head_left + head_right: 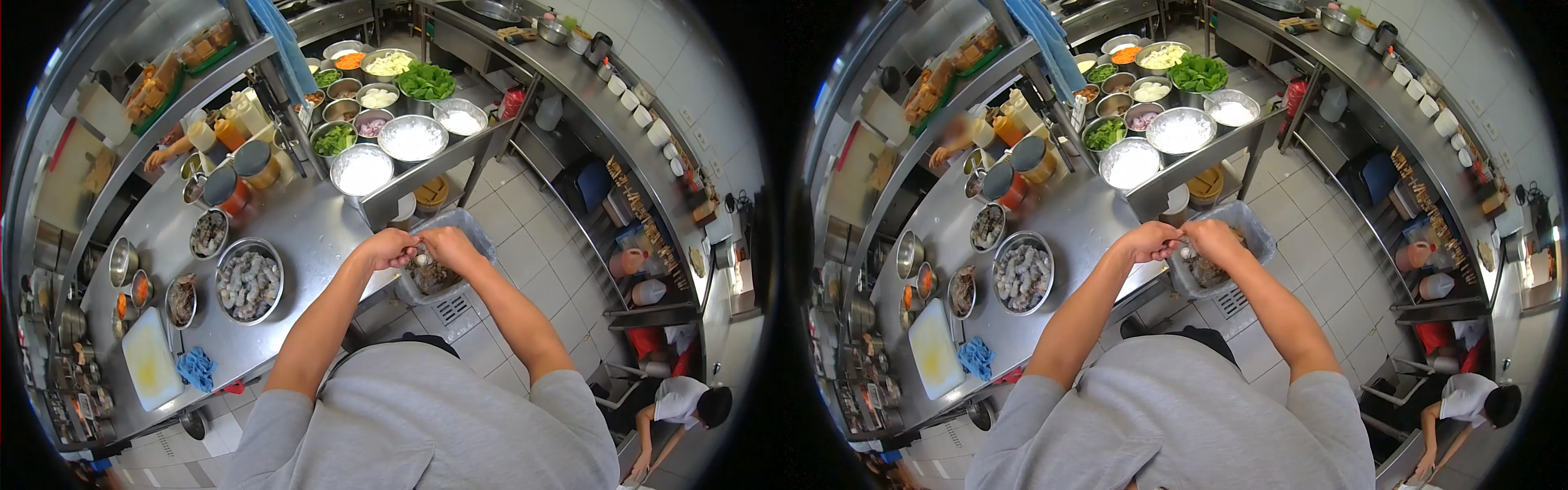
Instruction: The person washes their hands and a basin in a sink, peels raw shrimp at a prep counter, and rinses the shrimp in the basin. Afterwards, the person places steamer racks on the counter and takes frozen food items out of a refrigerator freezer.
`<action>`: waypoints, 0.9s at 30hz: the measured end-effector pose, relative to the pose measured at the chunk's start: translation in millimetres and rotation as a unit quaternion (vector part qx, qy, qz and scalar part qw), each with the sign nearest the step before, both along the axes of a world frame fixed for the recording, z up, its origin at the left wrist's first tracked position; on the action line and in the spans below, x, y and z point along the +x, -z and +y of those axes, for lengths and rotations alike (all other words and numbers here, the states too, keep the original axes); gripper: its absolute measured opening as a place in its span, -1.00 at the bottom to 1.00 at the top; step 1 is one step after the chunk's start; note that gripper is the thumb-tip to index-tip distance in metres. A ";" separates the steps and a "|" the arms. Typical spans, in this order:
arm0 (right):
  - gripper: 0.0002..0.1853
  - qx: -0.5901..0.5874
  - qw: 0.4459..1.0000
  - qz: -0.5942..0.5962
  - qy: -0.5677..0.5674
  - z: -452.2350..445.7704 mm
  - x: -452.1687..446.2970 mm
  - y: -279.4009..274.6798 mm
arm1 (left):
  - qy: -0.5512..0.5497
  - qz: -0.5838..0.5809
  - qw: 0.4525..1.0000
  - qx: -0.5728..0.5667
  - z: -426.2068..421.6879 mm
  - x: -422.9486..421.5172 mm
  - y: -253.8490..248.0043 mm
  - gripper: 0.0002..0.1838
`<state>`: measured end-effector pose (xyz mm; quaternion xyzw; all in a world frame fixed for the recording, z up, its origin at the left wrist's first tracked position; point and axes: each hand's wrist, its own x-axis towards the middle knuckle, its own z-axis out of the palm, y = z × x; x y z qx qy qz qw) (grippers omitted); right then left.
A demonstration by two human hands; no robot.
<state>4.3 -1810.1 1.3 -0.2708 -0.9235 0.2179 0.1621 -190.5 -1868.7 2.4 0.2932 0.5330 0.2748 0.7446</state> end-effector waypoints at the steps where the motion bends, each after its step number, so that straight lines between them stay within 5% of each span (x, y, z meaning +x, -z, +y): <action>1: -0.79 -0.004 1.000 0.022 0.000 2.6 0.6 3.2 | 0.001 0.000 1.000 0.000 0.3 1.2 0.4 -0.79; 6: -0.83 -0.064 0.987 0.133 0.055 14.4 3.3 13.6 | 0.059 0.149 0.980 0.117 3.2 9.2 -7.5 -0.82; 8: -0.81 -0.407 0.897 0.108 0.137 16.8 7.3 8.1 | 0.039 0.167 0.973 0.156 1.7 12.8 -11.2 -0.82; 10: -0.84 -0.466 0.861 0.140 0.147 17.6 10.3 7.6 | 0.023 0.186 0.962 0.196 1.3 18.0 -11.2 -0.81; 14: -0.88 -0.564 0.761 0.290 0.138 9.5 8.7 20.7 | -0.234 0.108 0.944 0.208 -2.8 34.6 -6.5 -0.74; 15: -0.88 -0.564 0.761 0.290 0.138 5.0 5.4 21.3 | -0.320 0.045 0.927 0.191 -4.2 38.6 -4.1 -0.70; 21: -0.90 -0.335 0.860 0.337 0.186 -9.9 -15.0 39.5 | -0.282 -0.058 0.938 0.192 -9.0 49.2 14.4 -0.78; 26: -0.87 -0.235 0.913 0.254 0.218 -13.6 -13.1 23.3 | -0.260 0.010 0.943 0.207 -5.8 50.7 23.1 -0.75; 27: -0.87 -0.225 0.918 0.227 0.234 -15.6 -13.7 17.0 | -0.247 0.104 0.932 0.245 -0.6 48.5 43.6 -0.74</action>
